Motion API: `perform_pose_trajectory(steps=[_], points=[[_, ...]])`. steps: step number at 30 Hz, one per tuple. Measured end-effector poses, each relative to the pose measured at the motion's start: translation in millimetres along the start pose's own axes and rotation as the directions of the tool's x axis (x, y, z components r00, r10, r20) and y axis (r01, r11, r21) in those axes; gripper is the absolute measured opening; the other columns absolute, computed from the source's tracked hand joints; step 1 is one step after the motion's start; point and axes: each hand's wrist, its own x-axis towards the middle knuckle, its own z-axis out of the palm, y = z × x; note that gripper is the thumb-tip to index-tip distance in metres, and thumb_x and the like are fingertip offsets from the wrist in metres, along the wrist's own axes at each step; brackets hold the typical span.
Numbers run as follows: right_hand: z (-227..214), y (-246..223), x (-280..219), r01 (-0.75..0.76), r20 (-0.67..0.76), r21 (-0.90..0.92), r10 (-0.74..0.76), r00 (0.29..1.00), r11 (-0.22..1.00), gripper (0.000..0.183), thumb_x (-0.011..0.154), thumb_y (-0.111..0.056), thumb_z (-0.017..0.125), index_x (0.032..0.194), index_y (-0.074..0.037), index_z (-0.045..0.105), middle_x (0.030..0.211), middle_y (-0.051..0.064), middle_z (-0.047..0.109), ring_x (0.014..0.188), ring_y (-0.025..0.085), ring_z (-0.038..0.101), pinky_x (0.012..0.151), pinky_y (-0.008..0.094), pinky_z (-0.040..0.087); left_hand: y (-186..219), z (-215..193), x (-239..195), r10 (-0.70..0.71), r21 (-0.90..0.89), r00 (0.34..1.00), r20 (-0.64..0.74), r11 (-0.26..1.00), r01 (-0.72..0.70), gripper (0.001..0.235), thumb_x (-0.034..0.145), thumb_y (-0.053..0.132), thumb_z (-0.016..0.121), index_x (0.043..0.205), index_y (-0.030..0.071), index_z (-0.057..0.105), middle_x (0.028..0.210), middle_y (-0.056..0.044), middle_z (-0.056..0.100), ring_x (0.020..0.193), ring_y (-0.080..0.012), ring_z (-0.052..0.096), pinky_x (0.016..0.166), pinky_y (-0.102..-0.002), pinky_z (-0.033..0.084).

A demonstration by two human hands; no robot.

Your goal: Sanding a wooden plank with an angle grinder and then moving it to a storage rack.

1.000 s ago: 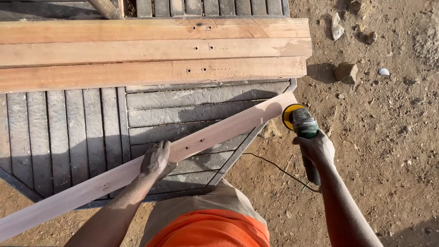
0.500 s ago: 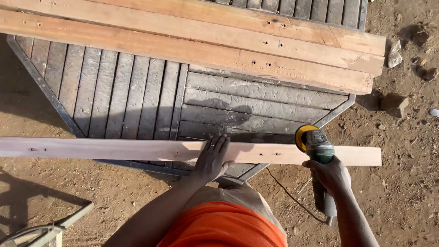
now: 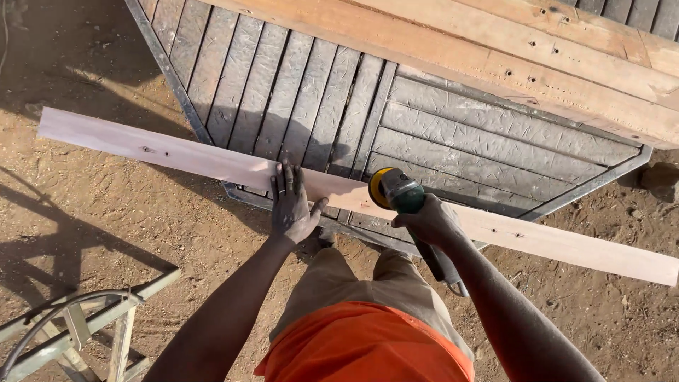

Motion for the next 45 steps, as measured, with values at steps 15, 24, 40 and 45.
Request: perform_pose_trajectory(steps=[15,24,40,45], points=[[-11.1,63.3,55.4,-0.108,-0.001,-0.044,0.108,0.994,0.993,0.083,0.052,-0.06,0.087,0.115,-0.009,0.074,0.111,0.016,0.076,0.114,0.035,0.071,0.095,0.046,0.056,48.2,-18.9,37.5,-0.45,0.212,0.834,0.319,0.891,0.401,0.124,0.073,0.062,0.079,0.153,-0.017,0.028,0.158,-0.043,0.023,0.146,-0.0601,0.027,0.118,-0.065,0.033],[-96.7,279.1,59.0,-0.332,-0.005,0.153,0.337,0.942,0.931,0.09,0.049,-0.047,0.094,0.119,0.003,0.069,0.109,0.026,0.073,0.11,0.041,0.071,0.091,0.052,0.055,60.9,-44.4,50.4,-0.507,0.229,0.716,0.48,0.86,0.456,0.125,0.079,0.064,0.07,0.16,-0.014,0.015,0.164,-0.04,0.006,0.151,-0.0589,0.016,0.123,-0.063,0.024],[-251.6,616.0,44.0,-0.703,0.041,0.437,0.768,0.639,0.561,0.068,0.08,-0.014,0.083,0.137,0.002,0.05,0.105,0.034,0.062,0.088,0.049,0.058,0.078,0.057,0.046,44.3,-21.3,45.0,-0.579,0.412,0.676,0.456,0.811,0.417,0.137,0.072,0.081,0.053,0.161,-0.007,-0.002,0.167,-0.032,-0.006,0.155,-0.049,0.009,0.124,-0.056,0.025],[-221.6,628.0,14.7,-0.733,-0.31,0.312,0.794,0.523,0.604,0.067,0.077,-0.044,0.089,0.125,-0.003,0.067,0.094,0.021,0.078,0.074,0.036,0.073,0.064,0.045,0.059,57.5,-29.6,35.5,-0.444,0.368,0.805,0.393,0.878,0.305,0.126,0.08,0.079,0.045,0.16,-0.013,0.015,0.165,-0.039,0.009,0.153,-0.0524,0.013,0.117,-0.062,0.03]])
